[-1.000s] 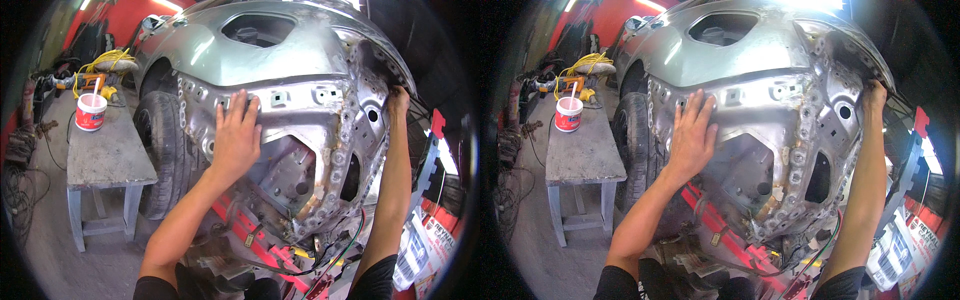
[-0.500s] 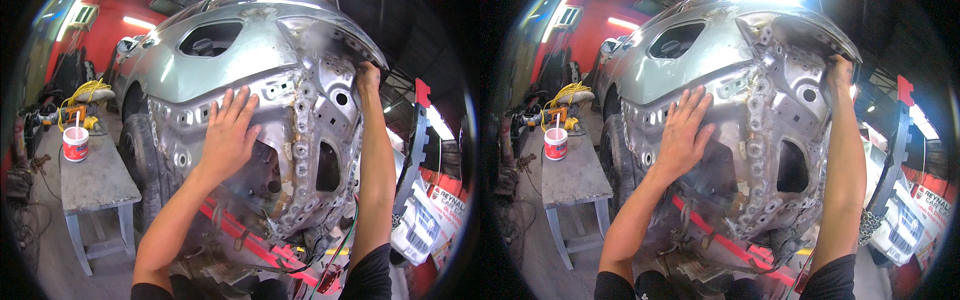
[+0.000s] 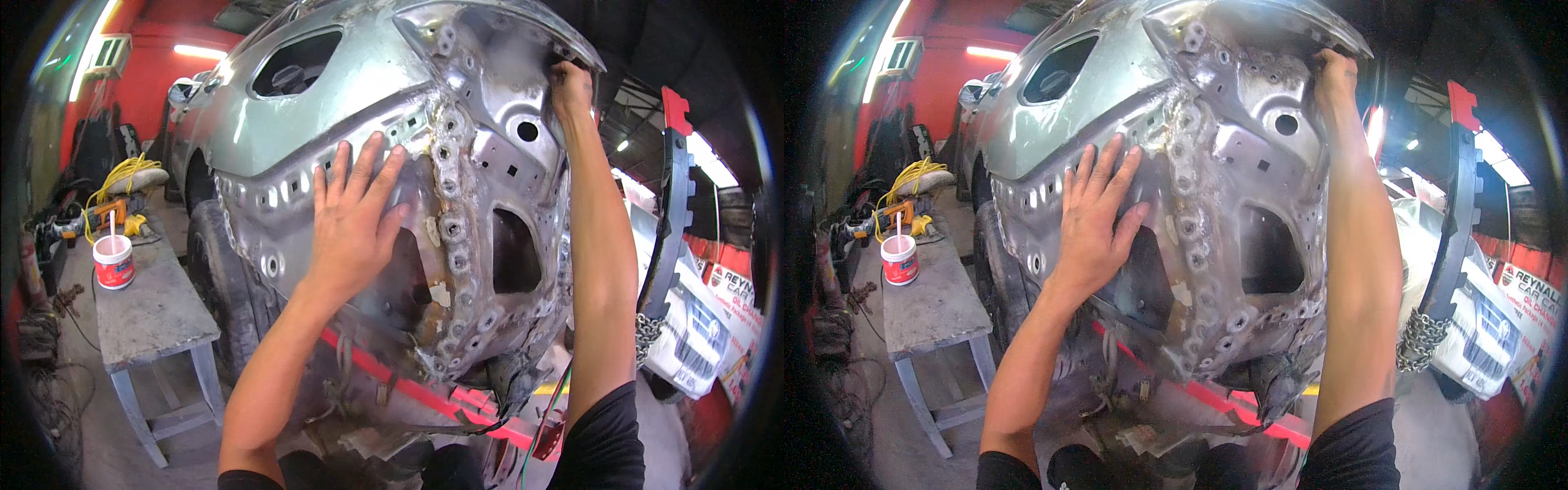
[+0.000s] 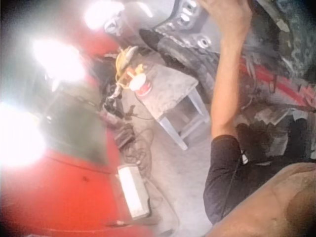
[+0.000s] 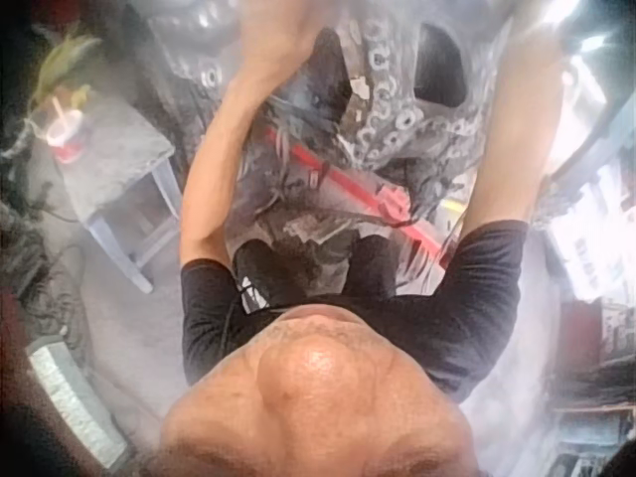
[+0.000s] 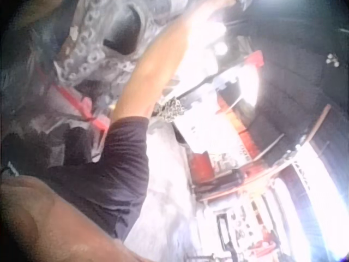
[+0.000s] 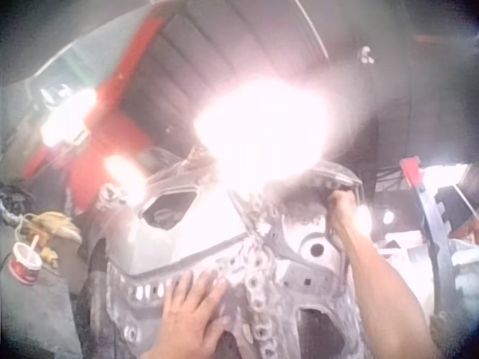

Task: The person removes a metal panel from the front of a car, inspects the exposed frame, and repositions the panel. They use a pry bar to adjust the panel alignment and repeatedly check fitment along the edges.

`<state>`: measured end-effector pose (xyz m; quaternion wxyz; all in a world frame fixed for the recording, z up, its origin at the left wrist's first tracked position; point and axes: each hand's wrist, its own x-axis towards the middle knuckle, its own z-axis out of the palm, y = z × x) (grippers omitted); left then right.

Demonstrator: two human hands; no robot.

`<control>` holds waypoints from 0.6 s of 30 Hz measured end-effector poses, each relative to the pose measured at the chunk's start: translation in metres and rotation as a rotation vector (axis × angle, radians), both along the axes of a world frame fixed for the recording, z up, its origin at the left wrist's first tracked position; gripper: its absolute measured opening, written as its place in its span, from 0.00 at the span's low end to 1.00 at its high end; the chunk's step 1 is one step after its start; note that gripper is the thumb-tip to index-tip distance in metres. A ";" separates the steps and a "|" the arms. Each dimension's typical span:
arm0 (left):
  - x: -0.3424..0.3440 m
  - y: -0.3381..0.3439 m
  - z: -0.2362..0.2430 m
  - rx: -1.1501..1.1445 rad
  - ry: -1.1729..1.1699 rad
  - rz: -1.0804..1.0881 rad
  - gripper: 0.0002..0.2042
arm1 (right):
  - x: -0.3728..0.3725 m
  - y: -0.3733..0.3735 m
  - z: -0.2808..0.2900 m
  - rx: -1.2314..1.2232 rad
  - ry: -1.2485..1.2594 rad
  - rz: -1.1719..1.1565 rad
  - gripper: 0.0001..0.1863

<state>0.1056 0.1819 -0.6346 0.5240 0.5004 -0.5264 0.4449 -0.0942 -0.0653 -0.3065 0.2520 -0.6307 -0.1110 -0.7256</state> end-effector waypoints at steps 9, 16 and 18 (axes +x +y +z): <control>-0.031 -0.008 -0.017 0.011 0.013 -0.015 0.26 | -0.001 -0.008 0.007 0.057 0.010 0.067 0.09; -0.029 -0.016 -0.024 0.053 0.032 0.042 0.27 | 0.012 0.022 -0.012 0.086 -0.091 0.145 0.03; -0.031 -0.017 -0.023 0.050 0.030 0.041 0.27 | 0.007 0.036 -0.019 0.080 -0.066 0.139 0.02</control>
